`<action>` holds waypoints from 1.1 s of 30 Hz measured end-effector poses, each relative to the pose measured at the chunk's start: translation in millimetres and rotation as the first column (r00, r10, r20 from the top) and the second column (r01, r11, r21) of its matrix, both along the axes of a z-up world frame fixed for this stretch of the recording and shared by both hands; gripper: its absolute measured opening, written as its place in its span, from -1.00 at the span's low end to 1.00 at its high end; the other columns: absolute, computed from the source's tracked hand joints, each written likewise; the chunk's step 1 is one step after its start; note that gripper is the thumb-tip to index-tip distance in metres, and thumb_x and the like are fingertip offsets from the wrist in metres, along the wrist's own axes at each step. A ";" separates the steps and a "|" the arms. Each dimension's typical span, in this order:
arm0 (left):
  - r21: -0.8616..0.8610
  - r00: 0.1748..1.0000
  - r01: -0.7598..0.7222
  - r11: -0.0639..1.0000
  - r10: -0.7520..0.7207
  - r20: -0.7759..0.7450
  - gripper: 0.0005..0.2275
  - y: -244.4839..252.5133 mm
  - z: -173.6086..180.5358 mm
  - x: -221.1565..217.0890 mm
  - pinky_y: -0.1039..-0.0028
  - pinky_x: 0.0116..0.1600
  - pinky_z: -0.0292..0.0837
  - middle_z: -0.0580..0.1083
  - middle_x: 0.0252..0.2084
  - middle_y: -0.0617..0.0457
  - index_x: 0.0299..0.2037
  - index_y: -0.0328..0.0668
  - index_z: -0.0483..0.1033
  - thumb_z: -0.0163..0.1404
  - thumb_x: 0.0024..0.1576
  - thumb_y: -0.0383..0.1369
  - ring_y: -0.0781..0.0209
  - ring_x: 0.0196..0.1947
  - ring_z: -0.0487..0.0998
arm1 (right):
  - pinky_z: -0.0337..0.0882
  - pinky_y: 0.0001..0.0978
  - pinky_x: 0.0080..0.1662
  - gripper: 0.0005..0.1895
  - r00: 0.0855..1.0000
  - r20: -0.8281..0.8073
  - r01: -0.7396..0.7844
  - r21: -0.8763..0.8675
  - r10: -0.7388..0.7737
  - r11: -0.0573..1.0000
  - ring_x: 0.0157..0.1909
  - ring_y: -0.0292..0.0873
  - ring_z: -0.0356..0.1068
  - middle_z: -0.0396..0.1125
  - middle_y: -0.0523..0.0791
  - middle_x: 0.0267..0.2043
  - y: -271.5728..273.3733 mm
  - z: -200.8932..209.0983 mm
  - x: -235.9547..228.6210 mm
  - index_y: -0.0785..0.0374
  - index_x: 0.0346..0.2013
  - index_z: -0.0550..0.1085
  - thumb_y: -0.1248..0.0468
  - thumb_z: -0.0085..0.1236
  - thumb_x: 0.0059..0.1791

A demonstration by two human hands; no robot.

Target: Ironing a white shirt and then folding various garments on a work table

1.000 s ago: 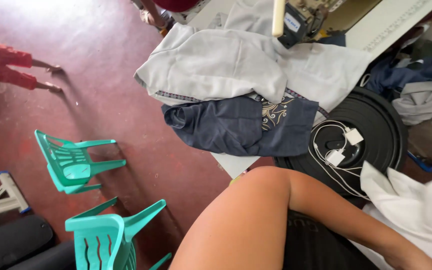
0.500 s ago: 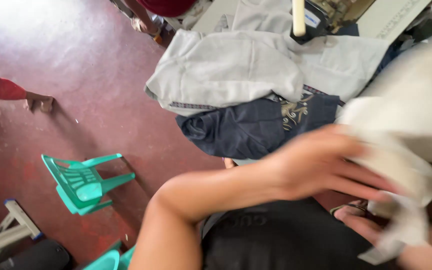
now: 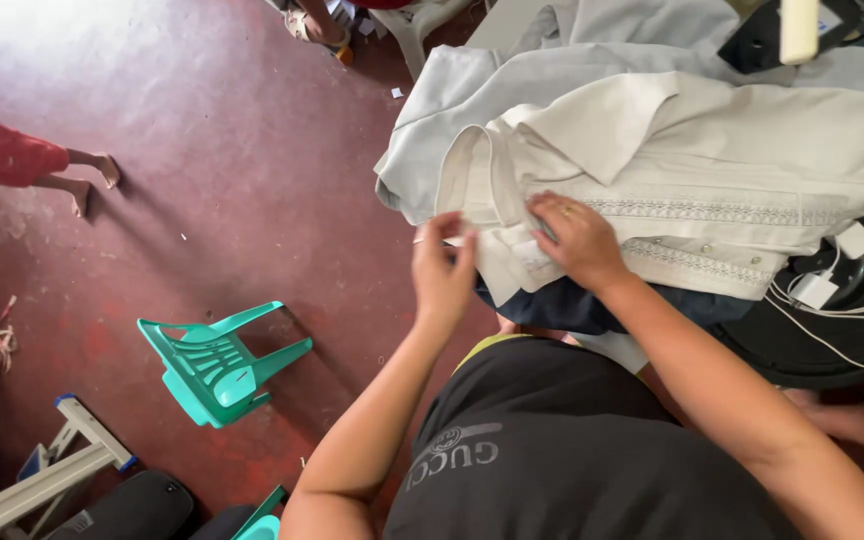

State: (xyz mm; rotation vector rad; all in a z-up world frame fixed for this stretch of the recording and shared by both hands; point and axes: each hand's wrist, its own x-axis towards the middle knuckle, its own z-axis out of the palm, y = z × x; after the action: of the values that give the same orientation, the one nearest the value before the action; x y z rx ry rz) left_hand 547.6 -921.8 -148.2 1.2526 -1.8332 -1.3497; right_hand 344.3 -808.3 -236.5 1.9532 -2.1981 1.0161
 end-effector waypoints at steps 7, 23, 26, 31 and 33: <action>0.268 0.811 0.408 0.873 -0.481 0.333 -0.31 0.7 -14.2 -57.2 0.08 0.11 0.53 0.61 -0.09 -0.06 0.09 -0.12 0.45 0.00 0.03 0.32 -0.08 0.03 0.63 | 0.40 -0.26 -0.05 -0.73 0.978 -0.025 0.208 0.105 -0.207 0.972 -0.16 -0.24 0.47 0.42 -0.34 -0.29 3.0 9.6 -10.3 -0.14 -0.08 0.55 -0.14 0.17 0.07; -0.545 0.680 0.726 0.419 -0.558 0.477 -0.49 33.8 -34.2 -52.1 0.19 0.23 0.39 0.37 0.01 -0.07 0.18 -0.23 0.36 -0.05 -0.04 -0.33 -0.12 0.08 0.42 | 0.47 -0.05 -0.08 -0.56 0.892 0.283 0.140 0.569 -0.352 0.811 -0.09 0.00 0.48 0.44 -0.13 -0.26 30.6 38.4 -47.2 0.09 -0.04 0.48 0.01 0.36 -0.12; -0.435 0.700 0.713 0.550 -0.583 0.413 -0.57 26.8 -36.3 -50.8 0.21 0.10 0.48 0.39 -0.10 -0.01 0.19 -0.10 0.35 -0.13 0.06 -0.35 -0.10 -0.03 0.49 | 0.48 -0.07 -0.08 -0.73 0.883 0.276 0.198 0.514 -0.380 0.834 -0.09 0.02 0.49 0.45 -0.11 -0.28 38.1 21.8 -56.2 0.10 -0.12 0.55 0.04 0.27 0.00; 0.098 0.650 0.695 0.712 -0.681 0.339 -0.73 -5.6 -21.8 -69.6 0.00 0.12 0.48 0.57 -0.14 -0.06 0.08 0.26 0.48 -0.13 0.21 -0.17 -0.23 -0.01 0.60 | 0.48 -0.12 -0.08 -0.81 0.796 0.439 0.203 0.455 -0.417 0.867 -0.10 -0.01 0.51 0.50 -0.07 -0.24 41.2 23.6 -77.5 0.14 -0.07 0.61 0.17 0.24 0.07; 0.289 0.622 0.672 0.682 -0.731 0.280 -0.75 -18.2 -10.1 -77.8 0.06 0.20 0.46 0.63 -0.08 -0.04 -0.05 0.30 0.62 -0.05 0.14 -0.06 -0.19 0.08 0.58 | 0.45 -0.20 -0.10 -0.78 0.720 0.554 0.135 0.478 -0.418 0.868 -0.14 -0.14 0.47 0.51 -0.06 -0.20 41.7 24.3 -86.9 0.21 -0.02 0.58 0.27 0.22 0.04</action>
State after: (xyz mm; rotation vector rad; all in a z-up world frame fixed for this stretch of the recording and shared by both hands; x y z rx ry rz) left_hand 469.8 -940.0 -158.3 0.9093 -2.7374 -1.7675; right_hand 257.4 -766.7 -212.2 1.3901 -3.1954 1.4289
